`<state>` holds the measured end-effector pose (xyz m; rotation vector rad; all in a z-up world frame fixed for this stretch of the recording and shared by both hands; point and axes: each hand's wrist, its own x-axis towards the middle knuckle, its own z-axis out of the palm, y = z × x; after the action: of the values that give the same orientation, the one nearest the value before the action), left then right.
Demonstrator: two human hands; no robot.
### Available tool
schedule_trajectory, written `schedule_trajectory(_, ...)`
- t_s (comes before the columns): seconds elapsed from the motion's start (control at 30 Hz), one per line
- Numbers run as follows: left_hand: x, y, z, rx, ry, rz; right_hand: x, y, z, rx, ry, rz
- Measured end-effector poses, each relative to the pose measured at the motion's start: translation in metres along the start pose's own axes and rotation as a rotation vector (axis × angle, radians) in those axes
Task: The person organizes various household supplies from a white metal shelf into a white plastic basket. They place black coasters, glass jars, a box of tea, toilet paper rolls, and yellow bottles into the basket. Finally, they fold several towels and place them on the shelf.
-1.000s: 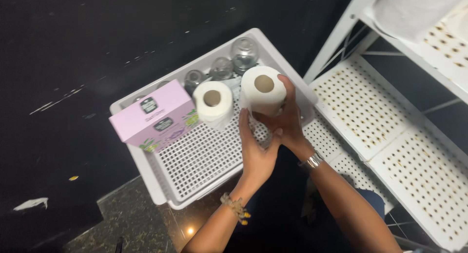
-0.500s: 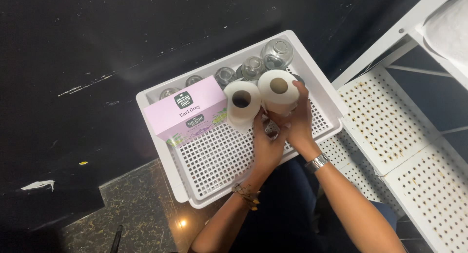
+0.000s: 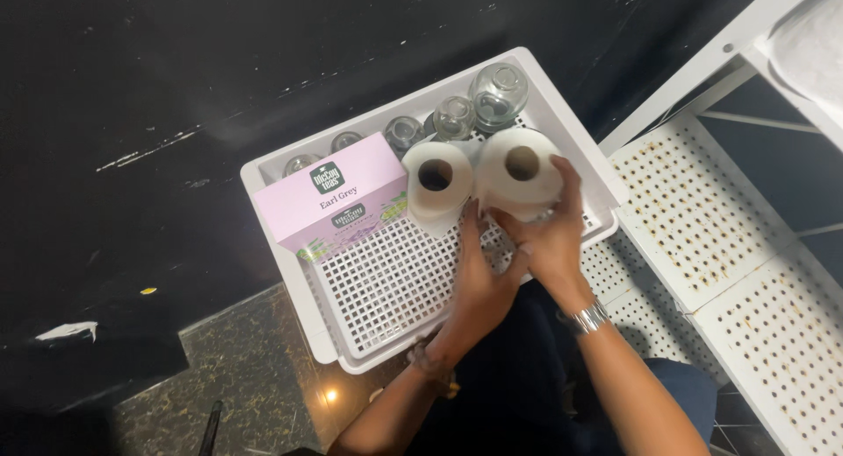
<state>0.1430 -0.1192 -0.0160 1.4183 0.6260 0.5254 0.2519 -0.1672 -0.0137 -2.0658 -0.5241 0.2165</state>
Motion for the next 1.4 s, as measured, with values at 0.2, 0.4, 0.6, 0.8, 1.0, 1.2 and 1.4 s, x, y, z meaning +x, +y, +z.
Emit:
schedule_trajectory(0.2,-0.049,0.001,-0.045,0.317,-0.063,0.115,-0.064,-0.007,-0.003,-0.065,0.010,0.104)
schedule_trajectory(0.4,-0.090,-0.011,-0.105,0.868,0.175,0.443,-0.098,0.006,0.067,0.055,-0.131,-0.235)
schedule_trajectory(0.6,-0.099,-0.010,-0.142,1.347,0.383,0.309,-0.107,-0.012,0.122,0.028,-0.369,-0.425)
schedule_trajectory(0.8,-0.100,-0.014,-0.145,1.339,0.389,0.336,-0.111,-0.009,0.121,0.034,-0.334,-0.593)
schedule_trajectory(1.0,-0.093,0.003,-0.104,1.143,0.540,0.571,-0.089,0.035,0.024,-0.034,-0.251,-0.532)
schedule_trajectory(1.2,-0.054,0.005,-0.005,0.529,0.029,0.773,-0.062,0.074,-0.144,-0.188,0.253,-0.296)
schedule_trajectory(1.4,0.004,0.039,0.124,0.212,-0.324,0.880,-0.066,0.064,-0.263,-0.345,0.613,-0.347)
